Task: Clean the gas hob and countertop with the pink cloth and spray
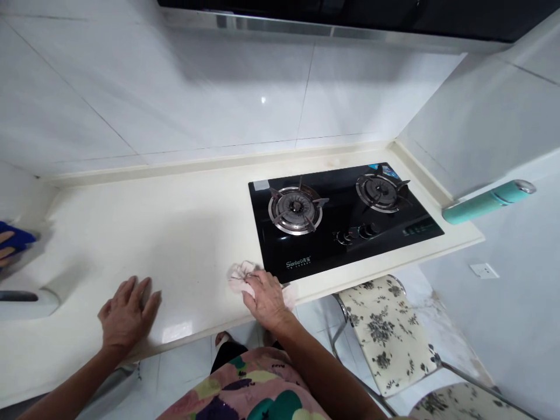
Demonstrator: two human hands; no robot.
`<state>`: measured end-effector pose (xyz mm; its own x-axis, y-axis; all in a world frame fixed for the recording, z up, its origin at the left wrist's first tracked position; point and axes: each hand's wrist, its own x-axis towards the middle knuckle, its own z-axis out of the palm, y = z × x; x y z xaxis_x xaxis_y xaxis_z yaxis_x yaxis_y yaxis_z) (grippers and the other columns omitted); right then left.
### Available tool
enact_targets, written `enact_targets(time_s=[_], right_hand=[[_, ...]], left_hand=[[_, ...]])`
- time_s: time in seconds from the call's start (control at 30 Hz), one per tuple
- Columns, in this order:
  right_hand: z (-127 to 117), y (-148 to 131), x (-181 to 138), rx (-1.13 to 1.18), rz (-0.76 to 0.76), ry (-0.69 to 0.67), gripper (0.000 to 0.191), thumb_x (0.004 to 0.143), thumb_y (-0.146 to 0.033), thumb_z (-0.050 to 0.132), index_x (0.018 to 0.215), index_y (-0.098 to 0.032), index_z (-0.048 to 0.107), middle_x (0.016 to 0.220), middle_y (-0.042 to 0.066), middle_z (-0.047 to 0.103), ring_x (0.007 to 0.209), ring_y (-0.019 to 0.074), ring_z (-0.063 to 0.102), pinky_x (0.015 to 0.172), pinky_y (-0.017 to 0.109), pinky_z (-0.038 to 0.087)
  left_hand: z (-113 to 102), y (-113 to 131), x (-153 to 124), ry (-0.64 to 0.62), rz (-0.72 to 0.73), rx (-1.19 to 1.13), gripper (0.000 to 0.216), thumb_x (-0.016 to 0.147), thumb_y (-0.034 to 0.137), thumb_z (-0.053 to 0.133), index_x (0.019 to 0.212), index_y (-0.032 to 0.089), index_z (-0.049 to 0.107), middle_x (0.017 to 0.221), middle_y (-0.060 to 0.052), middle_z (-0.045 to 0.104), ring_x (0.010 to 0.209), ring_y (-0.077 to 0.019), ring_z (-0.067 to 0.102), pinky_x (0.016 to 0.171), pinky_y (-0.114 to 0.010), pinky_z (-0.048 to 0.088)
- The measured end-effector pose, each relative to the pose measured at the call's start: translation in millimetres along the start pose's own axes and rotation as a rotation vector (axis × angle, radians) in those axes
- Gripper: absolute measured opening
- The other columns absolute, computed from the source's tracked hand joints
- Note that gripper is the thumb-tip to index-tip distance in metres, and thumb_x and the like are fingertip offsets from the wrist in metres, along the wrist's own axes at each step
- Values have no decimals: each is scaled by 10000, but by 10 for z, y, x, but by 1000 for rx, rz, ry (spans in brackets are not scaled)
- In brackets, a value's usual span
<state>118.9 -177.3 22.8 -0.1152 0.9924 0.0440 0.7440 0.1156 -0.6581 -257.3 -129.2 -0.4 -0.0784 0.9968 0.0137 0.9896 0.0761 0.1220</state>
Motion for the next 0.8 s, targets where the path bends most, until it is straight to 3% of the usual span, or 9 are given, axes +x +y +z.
enact_targets(time_s=[0.07,0.13,0.23,0.37,0.47,0.53,0.6,0.73,0.8], right_hand=[[-62,99,-72,265,55,56,288,969,-411,580,1187,-253,683,1207,88,678,1085,255,640,979,407,524],[-242,314,-111,467,214,73,333,975,-511,537,1135,-251,671,1044,48,706,911,222,664,818,351,557],[-697,815,-111,440,450,154,456,958,-631,460,1065,-244,675,861,12,696,743,210,628,662,322,536],[-1396,1505,-44,171,538,358,467,904,-635,475,988,-231,695,951,76,703,959,283,628,862,433,551],[-1709,1787,-83,39,561,494,494,897,-588,474,1116,-208,701,1152,149,672,1180,340,552,1053,538,459],[-1724,1809,-184,-57,563,576,556,932,-554,417,1259,-183,672,1251,188,629,1246,356,514,1097,573,414],[-1585,1713,-297,-204,524,583,592,962,-559,405,1359,-192,647,1357,207,573,1286,366,493,1097,586,406],[-1139,1443,-341,-479,466,308,566,948,-619,531,1437,-355,635,1601,129,417,1378,423,400,1054,632,412],[-1011,1417,-260,-506,492,250,504,954,-554,531,1397,-356,666,1608,112,432,1376,434,390,1043,635,410]], left_hand=[[-8,5,-1,-4,10,-2,616,1065,519,319,1509,156,545,1694,-193,376,1607,-308,273,1281,-539,198],[-3,0,-1,3,19,-9,616,1069,513,316,1499,144,557,1687,-201,385,1602,-316,282,1277,-541,199],[21,-23,-2,19,21,-13,597,1066,508,335,1498,163,561,1688,-192,390,1597,-312,293,1279,-531,190],[42,-44,-7,27,38,-20,609,1067,526,331,1504,166,557,1694,-183,379,1605,-309,274,1290,-523,168],[41,-47,-8,27,33,-29,622,1067,533,318,1497,157,566,1689,-188,386,1602,-315,280,1288,-535,174],[41,-48,-2,24,36,-39,628,1067,528,317,1498,145,565,1685,-197,389,1602,-324,281,1284,-550,181],[40,-47,6,12,27,-43,612,1057,508,341,1500,152,566,1688,-196,387,1601,-332,281,1280,-567,190],[22,-27,21,-30,-10,-30,566,1029,449,404,1518,206,551,1702,-171,378,1597,-330,285,1269,-582,218],[8,-14,22,-29,-16,-26,560,1031,445,400,1523,220,540,1696,-161,388,1598,-321,288,1268,-579,225]])
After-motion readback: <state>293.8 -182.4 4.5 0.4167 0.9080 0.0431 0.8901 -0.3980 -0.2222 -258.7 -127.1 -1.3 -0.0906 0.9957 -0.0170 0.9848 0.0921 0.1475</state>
